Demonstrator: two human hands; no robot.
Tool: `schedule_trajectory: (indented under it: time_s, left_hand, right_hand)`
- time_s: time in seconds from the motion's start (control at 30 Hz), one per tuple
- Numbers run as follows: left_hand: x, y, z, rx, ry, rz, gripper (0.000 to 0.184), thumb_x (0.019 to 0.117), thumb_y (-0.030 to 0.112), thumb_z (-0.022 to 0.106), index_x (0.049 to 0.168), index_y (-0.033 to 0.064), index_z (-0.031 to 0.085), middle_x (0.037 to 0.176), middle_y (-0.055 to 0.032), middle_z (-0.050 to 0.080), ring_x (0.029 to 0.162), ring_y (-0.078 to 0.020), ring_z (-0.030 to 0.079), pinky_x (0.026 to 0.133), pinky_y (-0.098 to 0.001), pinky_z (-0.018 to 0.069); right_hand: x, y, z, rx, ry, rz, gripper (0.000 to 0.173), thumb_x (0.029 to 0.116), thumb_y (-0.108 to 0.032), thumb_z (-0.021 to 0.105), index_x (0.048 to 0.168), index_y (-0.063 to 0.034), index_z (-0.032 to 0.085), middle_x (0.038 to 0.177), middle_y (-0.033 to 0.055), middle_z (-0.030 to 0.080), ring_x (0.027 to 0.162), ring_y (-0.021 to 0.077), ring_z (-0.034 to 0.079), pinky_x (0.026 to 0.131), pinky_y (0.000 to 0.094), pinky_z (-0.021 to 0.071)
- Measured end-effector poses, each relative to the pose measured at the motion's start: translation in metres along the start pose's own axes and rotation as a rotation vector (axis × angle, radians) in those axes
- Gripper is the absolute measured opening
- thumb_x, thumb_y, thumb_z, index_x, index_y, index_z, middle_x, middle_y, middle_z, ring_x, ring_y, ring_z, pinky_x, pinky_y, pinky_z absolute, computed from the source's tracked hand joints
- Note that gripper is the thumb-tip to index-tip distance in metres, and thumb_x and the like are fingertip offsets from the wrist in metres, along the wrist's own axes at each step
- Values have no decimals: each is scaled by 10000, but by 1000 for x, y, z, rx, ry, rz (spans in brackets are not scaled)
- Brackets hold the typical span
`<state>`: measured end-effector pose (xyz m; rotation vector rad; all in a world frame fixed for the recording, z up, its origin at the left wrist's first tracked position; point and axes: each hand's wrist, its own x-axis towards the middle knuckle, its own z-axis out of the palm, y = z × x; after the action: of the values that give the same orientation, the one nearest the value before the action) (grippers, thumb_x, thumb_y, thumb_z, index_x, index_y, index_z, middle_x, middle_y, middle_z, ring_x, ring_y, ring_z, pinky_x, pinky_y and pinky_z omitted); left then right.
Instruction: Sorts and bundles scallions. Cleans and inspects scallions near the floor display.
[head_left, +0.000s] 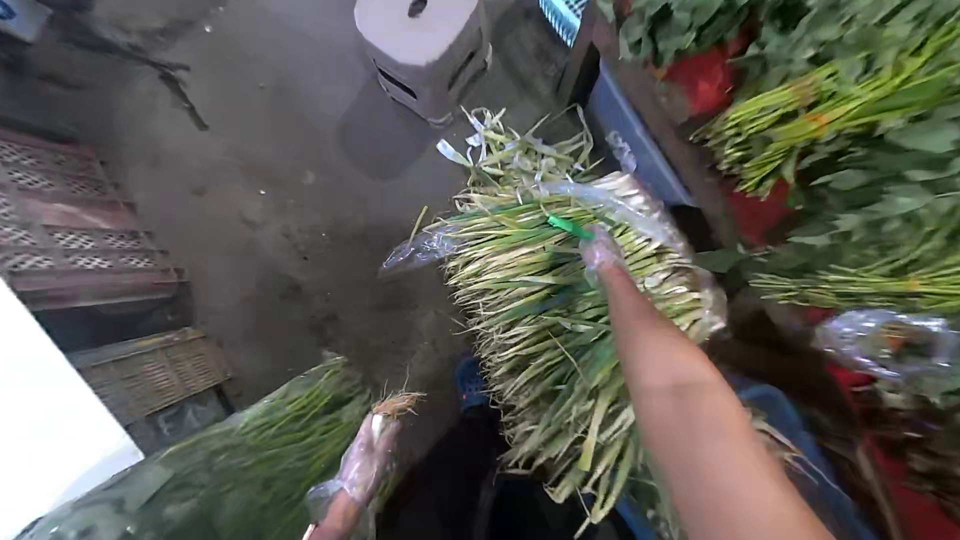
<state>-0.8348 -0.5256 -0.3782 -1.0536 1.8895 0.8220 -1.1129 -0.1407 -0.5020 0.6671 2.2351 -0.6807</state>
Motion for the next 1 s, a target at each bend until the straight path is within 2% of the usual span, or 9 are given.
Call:
schedule_trajectory:
  time_s: [0.1, 0.17, 0.27, 0.4, 0.5, 0.63, 0.7, 0.8, 1.0]
  left_hand:
    - [16, -5, 11, -102, 25, -16, 539, 1073, 192, 509, 1543, 16, 315, 987, -202, 624, 732, -238, 609, 696, -423, 536]
    - [16, -3, 14, -161, 38, -19, 504, 1075, 180, 498, 1517, 4, 334, 887, -135, 615, 622, -155, 573, 598, -343, 518]
    - [14, 4, 7, -120, -25, 9, 511, 1055, 259, 491, 1478, -5, 376, 999, -121, 639, 711, -145, 603, 673, -358, 544]
    - [-13, 24, -2, 6, 5, 78, 533, 1046, 305, 507, 1486, 24, 399, 1056, -170, 641, 793, -224, 627, 734, -439, 544]
    - [-68, 63, -12, 52, 1, 203, 528, 1083, 270, 441, 1526, -7, 366, 1217, -299, 624, 1040, -363, 651, 934, -530, 508]
    - [-123, 104, -22, 80, -198, 528, 532, 1098, 307, 207, 1495, 49, 452, 1469, -192, 514, 1219, -273, 596, 981, -448, 515]
    - [-174, 134, -26, 39, -309, 600, 510, 1102, 308, 220, 1475, 75, 479, 1424, -139, 545, 1115, -186, 617, 900, -366, 534]
    - [-259, 178, -21, -93, -425, 522, 433, 1126, 291, 263, 1409, 42, 476, 990, -22, 623, 702, -50, 580, 627, -217, 512]
    - [-375, 195, 21, -220, -679, 560, 402, 1126, 316, 252, 1291, 41, 495, 791, 3, 596, 585, -59, 556, 572, -207, 515]
  right_hand:
    - [39, 9, 22, 12, -22, 34, 591, 1106, -307, 395, 1651, -224, 182, 1484, 252, 522, 1341, 439, 538, 1084, 625, 423]
    - [47, 21, 36, 94, -16, 20, 545, 1117, -411, 334, 1611, -179, 314, 1502, 231, 511, 1379, 423, 502, 1116, 633, 391]
    - [51, 33, 44, 203, -29, 73, 635, 1092, -502, 369, 1499, -25, 468, 1486, 263, 509, 1396, 421, 478, 1133, 631, 382]
    - [30, 40, 32, 338, -64, 155, 442, 1058, -200, 545, 1392, 88, 525, 1468, 292, 495, 1376, 394, 491, 1121, 546, 429]
    - [-41, 32, -1, 849, 153, 213, 421, 980, -16, 516, 1392, 46, 455, 1165, 239, 593, 860, 276, 647, 734, 430, 567]
    - [-190, 52, -70, 992, 100, 48, 577, 1079, -95, 430, 1596, -132, 176, 946, 87, 616, 536, 80, 482, 500, 257, 433]
    - [-274, 76, -98, 972, -34, -83, 547, 1130, -272, 307, 1625, -171, 96, 852, 14, 546, 533, 55, 465, 485, 222, 436]
    - [-391, 103, -140, 964, -246, -261, 462, 1091, -283, 288, 1500, -78, 350, 752, -67, 524, 550, 25, 486, 517, 195, 461]
    - [-535, 135, -176, 588, -399, -514, 465, 1074, -214, 330, 1485, -17, 427, 1050, 75, 609, 846, 100, 578, 776, 301, 508]
